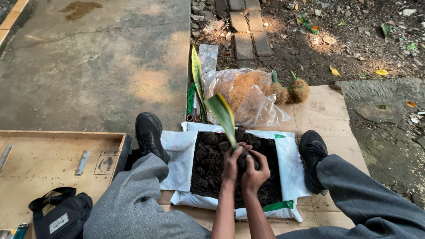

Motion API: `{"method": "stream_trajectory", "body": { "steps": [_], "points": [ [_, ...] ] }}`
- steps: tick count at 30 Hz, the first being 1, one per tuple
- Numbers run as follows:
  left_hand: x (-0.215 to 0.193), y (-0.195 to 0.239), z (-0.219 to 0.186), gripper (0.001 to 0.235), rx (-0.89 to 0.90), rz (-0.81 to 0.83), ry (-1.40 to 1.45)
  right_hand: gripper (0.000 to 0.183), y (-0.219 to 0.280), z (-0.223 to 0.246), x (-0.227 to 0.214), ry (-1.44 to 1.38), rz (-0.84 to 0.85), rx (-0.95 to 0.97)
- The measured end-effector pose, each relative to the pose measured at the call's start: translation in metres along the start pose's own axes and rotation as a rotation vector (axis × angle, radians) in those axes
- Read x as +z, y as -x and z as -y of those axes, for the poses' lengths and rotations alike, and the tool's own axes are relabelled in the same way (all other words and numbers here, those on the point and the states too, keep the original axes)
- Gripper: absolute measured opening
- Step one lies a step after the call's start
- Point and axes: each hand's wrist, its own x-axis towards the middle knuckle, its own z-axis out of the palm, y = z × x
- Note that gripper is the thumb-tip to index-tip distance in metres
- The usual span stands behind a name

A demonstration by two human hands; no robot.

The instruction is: The person sits on the ground and packs soil around the base of a plant with a single long leaf. They repeatedly press and shape the soil by hand to secure the plant in place.

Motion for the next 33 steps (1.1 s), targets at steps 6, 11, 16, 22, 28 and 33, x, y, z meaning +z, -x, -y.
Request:
{"method": "stream_trajectory", "body": {
  "steps": [6,11,16,22,28,33],
  "points": [
    [0.011,0.009,-0.013,0.04,-0.046,0.013,0.294,0.031,-0.011,-0.001,-0.006,-0.127,0.149,-0.105],
    [0.011,0.018,-0.023,0.036,-0.105,0.016,0.51,0.038,0.0,0.0,-0.004,0.016,0.181,-0.295],
    [0.015,0.017,-0.015,0.028,-0.094,0.001,0.545,0.031,-0.003,0.0,0.0,0.05,0.127,-0.263],
    [0.015,0.015,-0.02,0.03,-0.153,-0.017,0.514,0.029,-0.011,0.004,-0.004,0.073,0.155,-0.179],
    [0.004,0.013,-0.021,0.032,-0.182,-0.034,0.5,0.022,-0.003,-0.005,-0.002,-0.088,0.201,0.024],
    [0.002,0.01,-0.007,0.029,-0.107,0.019,0.518,0.025,-0.007,-0.008,-0.005,-0.034,0.198,-0.075]
  ]
}}
